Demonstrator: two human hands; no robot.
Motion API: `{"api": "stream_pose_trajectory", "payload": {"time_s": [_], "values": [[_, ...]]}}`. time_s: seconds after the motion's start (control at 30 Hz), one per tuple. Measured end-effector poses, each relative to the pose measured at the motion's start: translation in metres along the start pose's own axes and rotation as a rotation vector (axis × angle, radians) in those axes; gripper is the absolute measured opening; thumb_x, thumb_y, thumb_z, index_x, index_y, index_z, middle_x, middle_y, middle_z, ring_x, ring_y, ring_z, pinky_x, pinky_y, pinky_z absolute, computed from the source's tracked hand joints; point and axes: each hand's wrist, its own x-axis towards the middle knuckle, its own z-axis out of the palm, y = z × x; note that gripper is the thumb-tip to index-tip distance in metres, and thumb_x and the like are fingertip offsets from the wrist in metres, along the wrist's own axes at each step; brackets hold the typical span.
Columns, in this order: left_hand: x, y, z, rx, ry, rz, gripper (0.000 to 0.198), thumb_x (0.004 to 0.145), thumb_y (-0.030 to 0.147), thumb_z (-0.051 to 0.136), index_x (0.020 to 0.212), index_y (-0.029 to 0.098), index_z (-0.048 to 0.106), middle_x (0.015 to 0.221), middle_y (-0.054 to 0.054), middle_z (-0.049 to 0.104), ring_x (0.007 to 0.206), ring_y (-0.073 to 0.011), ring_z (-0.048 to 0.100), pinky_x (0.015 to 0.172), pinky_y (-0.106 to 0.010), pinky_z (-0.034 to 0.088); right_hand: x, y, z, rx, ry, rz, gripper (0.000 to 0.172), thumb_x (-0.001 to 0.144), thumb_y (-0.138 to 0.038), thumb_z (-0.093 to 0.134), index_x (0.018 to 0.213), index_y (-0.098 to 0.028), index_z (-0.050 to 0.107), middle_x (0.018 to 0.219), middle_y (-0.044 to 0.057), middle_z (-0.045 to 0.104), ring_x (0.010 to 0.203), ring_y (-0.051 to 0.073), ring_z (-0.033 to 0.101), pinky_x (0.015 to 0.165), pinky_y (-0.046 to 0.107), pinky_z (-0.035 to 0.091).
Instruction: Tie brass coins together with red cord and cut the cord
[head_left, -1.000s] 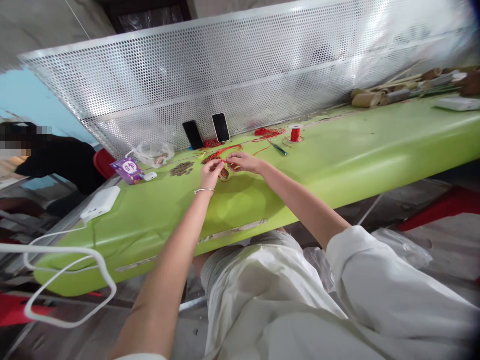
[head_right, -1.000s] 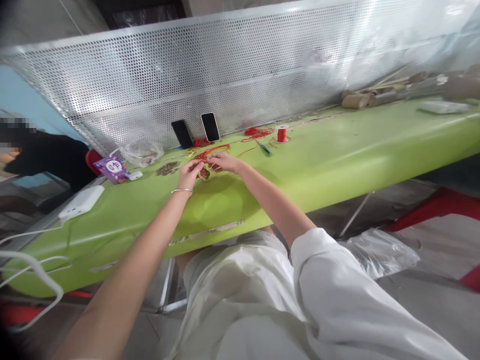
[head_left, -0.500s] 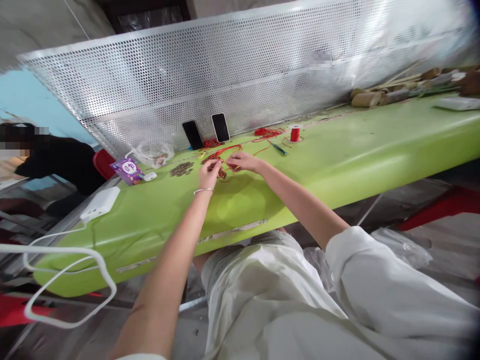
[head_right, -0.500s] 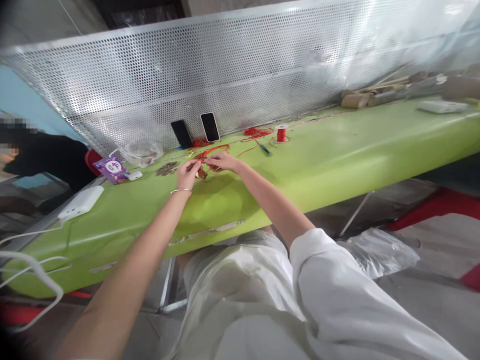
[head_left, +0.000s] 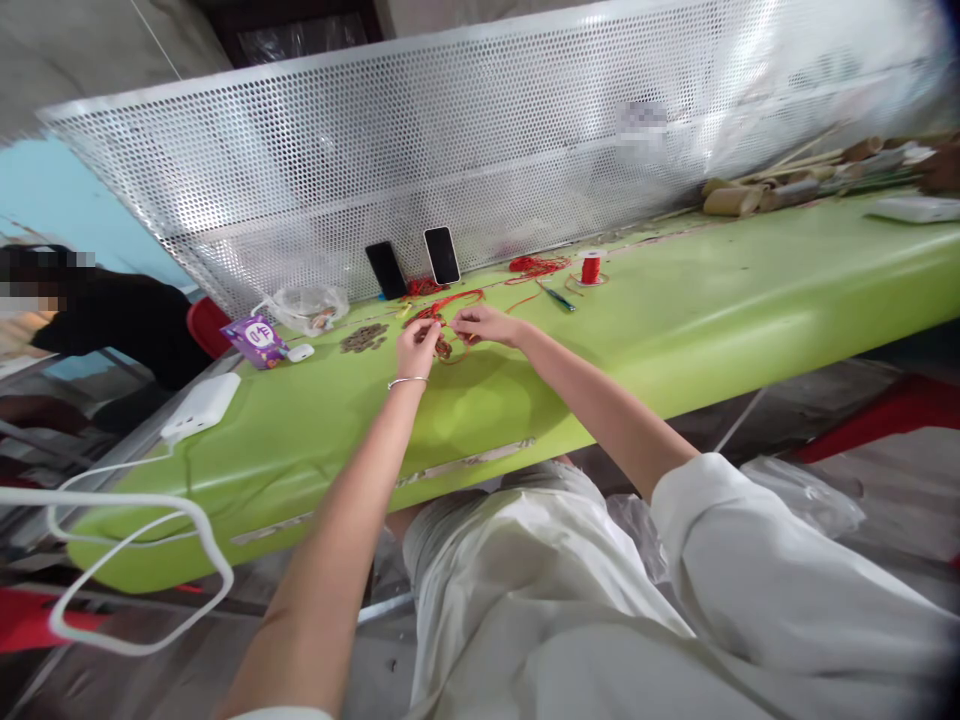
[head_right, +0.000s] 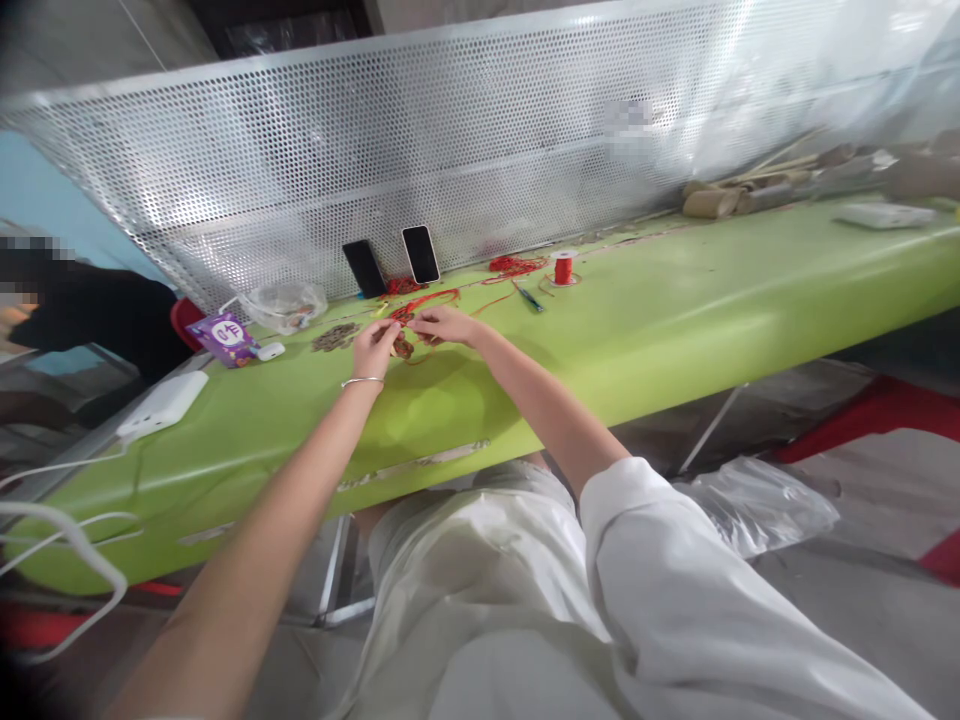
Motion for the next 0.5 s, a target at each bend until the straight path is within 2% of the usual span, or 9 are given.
{"api": "stream_pose_trajectory", "payload": {"time_s": [0.3, 0.5], "values": [[0.0016, -0.0031, -0.0003, 0.0, -0.017, -0.015, 0.016, 0.09, 0.028, 0.058, 0.092, 0.012, 0.061, 0.082, -0.001, 0.063, 0.066, -0.0108, 0.06, 0.06, -0.026, 0.053, 0.0026, 0.0024, -0.0023, -0.039, 0.018, 0.016, 0.019, 0.088, -0.026, 0.057, 0.072, -0.015, 0.058, 0.063, -0.002, 0.056, 0.058, 0.006, 0.054, 0.058, 0.017, 0.046], [0.0003, -0.0047, 0.0025, 0.027, -0.073, -0.004, 0.019, 0.09, 0.029, 0.058, 0.099, 0.013, 0.061, 0.093, -0.004, 0.064, 0.076, -0.0138, 0.062, 0.068, -0.031, 0.055, 0.0035, 0.0025, -0.0024, -0.061, 0.146, 0.021, 0.015, 0.086, -0.031, 0.06, 0.086, -0.016, 0.06, 0.084, 0.002, 0.063, 0.064, 0.008, 0.057, 0.057, 0.019, 0.048]]}}
